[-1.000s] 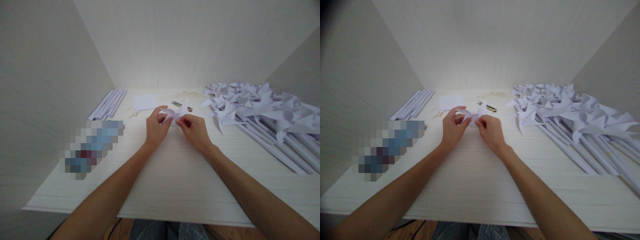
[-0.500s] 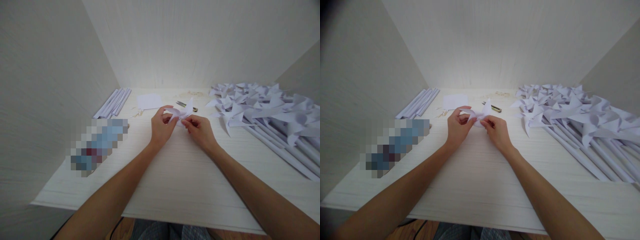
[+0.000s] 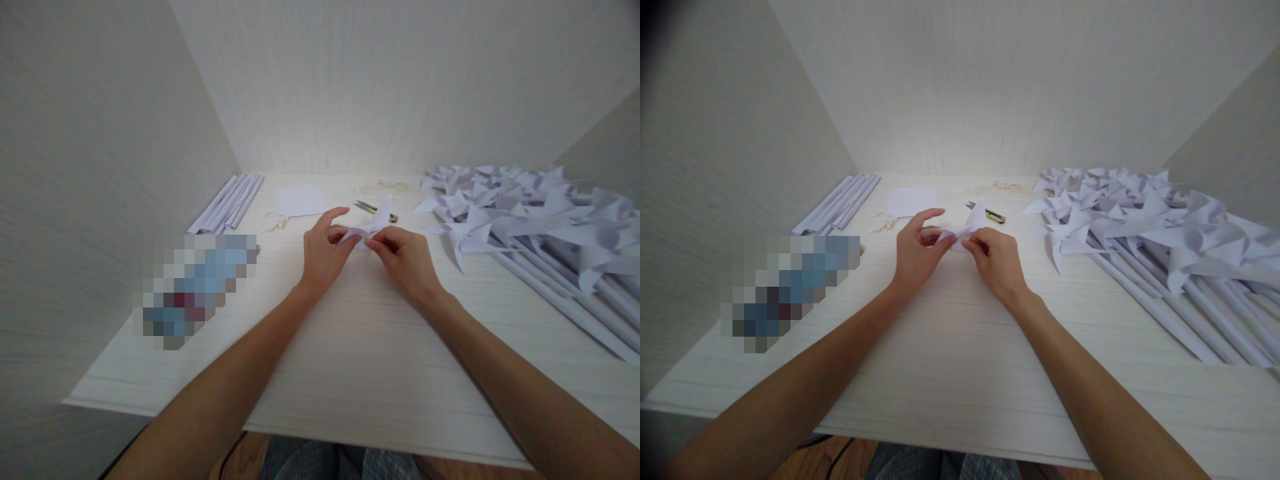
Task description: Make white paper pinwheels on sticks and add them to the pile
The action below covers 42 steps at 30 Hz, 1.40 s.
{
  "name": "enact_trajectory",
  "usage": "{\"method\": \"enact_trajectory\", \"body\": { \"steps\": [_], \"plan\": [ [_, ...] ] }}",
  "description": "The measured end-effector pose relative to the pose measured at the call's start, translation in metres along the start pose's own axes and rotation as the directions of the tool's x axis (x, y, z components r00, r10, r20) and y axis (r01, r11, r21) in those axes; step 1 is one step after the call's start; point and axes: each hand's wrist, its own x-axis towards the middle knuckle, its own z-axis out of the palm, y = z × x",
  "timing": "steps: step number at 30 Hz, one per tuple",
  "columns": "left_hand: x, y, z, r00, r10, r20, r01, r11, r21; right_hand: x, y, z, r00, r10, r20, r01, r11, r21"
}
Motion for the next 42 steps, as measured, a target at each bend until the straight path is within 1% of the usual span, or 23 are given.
{"method": "enact_trajectory", "body": {
  "steps": [2, 6, 14, 21, 24, 29, 32, 39, 42],
  "plan": [
    [0.0002, -0.0006, -0.0002, 1.0, 0.009, 0.01, -0.009, 1.0, 0.02, 0.0009, -0.0007, -0.0015, 0.999, -0.032, 0.01, 0.032, 0.999, -0.037],
    [-0.0006, -0.0017, 0.0002, 1.0, 0.018, 0.018, -0.02, 0.997, 0.069, 0.002, -0.0002, -0.0025, 0.999, -0.026, 0.043, 0.029, 0.997, -0.071],
    [-0.001, -0.003, 0.0005, 1.0, -0.013, 0.02, 0.012, 1.0, 0.026, 0.0007, 0.0009, -0.0039, 0.991, -0.126, 0.052, 0.134, 0.965, -0.227],
    [-0.0015, -0.0017, 0.0009, 0.999, -0.042, 0.015, 0.041, 0.999, 0.022, -0.0004, -0.0034, -0.0051, 0.989, -0.127, 0.072, 0.143, 0.943, -0.299],
    [-0.0019, -0.002, 0.0019, 0.999, -0.039, 0.015, 0.039, 0.999, 0.022, -0.0004, -0.0031, -0.0042, 0.992, -0.108, 0.063, 0.121, 0.954, -0.275],
    [-0.0022, -0.0032, 0.003, 1.0, -0.025, 0.016, 0.024, 0.999, 0.027, 0.002, 0.0016, -0.0024, 0.999, -0.025, 0.041, 0.03, 0.991, -0.129],
    [-0.0023, -0.0032, 0.0027, 1.0, -0.02, 0.018, 0.019, 0.999, 0.04, 0.003, 0.0045, -0.0017, 0.999, -0.009, 0.048, 0.012, 0.998, -0.065],
    [-0.0022, -0.0015, 0.0027, 0.999, -0.03, 0.013, 0.029, 0.998, 0.059, 0.0019, 0.0047, -0.0007, 0.999, 0.011, 0.032, -0.011, 1.0, -0.009],
    [-0.0024, -0.0012, 0.0022, 1.0, -0.015, 0.019, 0.014, 0.997, 0.078, 0.0024, 0.0041, -0.001, 0.997, 0.051, 0.058, -0.052, 0.998, 0.027]
  ]
}}
